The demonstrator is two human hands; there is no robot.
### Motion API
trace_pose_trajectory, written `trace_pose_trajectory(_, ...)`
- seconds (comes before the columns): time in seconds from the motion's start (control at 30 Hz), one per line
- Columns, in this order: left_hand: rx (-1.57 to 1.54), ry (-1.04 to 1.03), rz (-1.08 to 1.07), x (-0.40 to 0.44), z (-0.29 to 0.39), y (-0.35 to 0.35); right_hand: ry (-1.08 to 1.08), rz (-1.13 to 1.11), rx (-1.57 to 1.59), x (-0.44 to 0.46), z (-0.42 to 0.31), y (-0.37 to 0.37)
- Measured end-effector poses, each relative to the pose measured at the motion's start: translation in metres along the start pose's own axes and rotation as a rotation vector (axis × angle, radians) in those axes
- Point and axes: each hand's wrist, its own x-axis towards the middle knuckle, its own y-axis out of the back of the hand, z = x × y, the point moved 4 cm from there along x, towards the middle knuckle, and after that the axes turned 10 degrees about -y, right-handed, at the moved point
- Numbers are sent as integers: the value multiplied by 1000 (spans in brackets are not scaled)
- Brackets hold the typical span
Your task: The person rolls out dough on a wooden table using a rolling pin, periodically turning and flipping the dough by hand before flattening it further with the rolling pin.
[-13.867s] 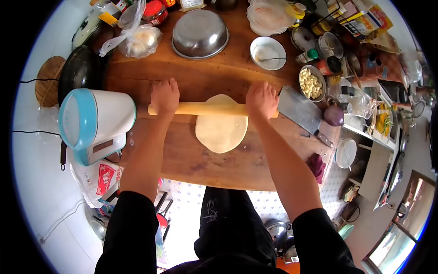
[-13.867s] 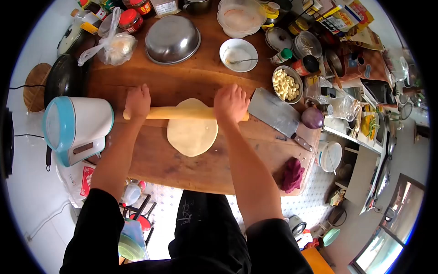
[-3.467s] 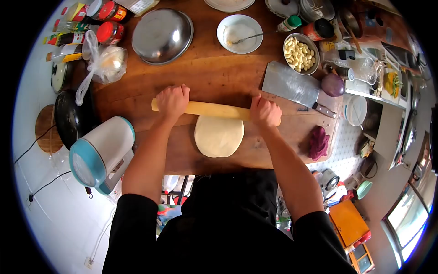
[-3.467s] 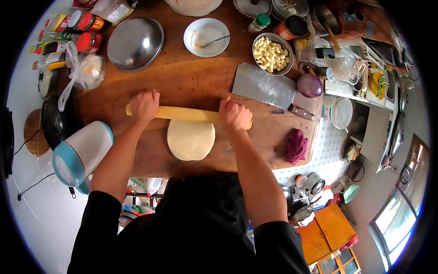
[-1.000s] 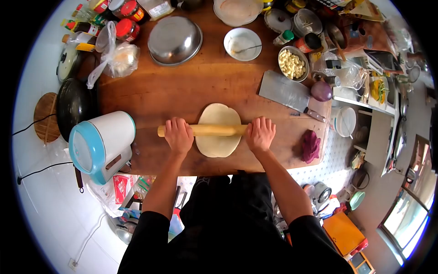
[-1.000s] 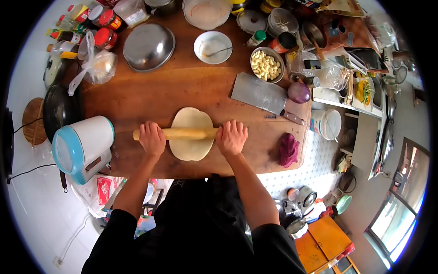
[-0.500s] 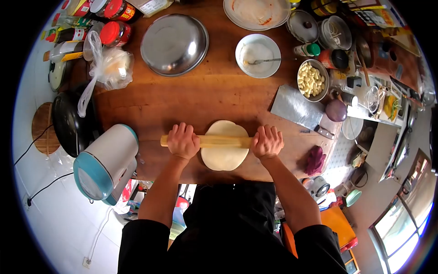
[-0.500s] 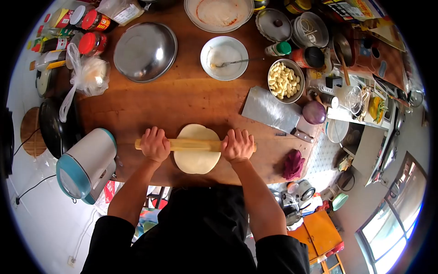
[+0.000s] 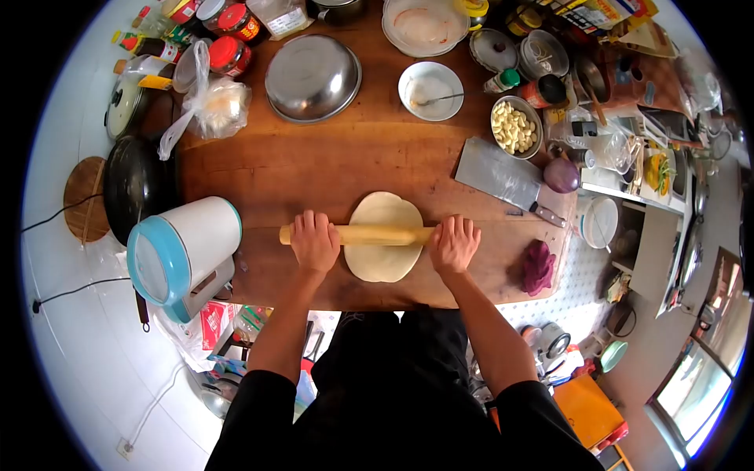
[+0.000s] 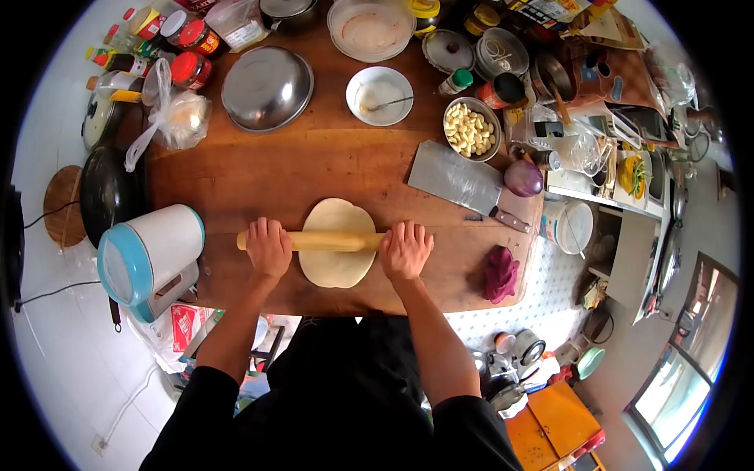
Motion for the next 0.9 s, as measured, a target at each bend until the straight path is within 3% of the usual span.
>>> trace_pose_trajectory(0.57,-108,-71,-215,63,-25,-28,-36,-164,21,50,-6,-32)
trace_pose_trajectory(0.67,-120,-12,-186,73,-26,-28,-232,-396,-77,91,-11,-43)
trace_pose_trajectory(0.7,-37,129,-293,73,-23,-20,-342,-522,-179,78,-8,-37)
trace_pose_trajectory(0.73,40,267,-399,83,-30,-27,-332,-485,-150,80,-9,-38)
trace_pose_trajectory(0.77,40,281,-413,81,-29,-28,-326,-446,-123,77,-9,-33)
trace_pose_trajectory(0.8,2,208,-300,65,-28,-33,-134,-208,56,51,-3,-33)
trace_pose_trajectory(0.9,-15,100,-126,17,-6,-11,38,-74,29,2,-8,-1)
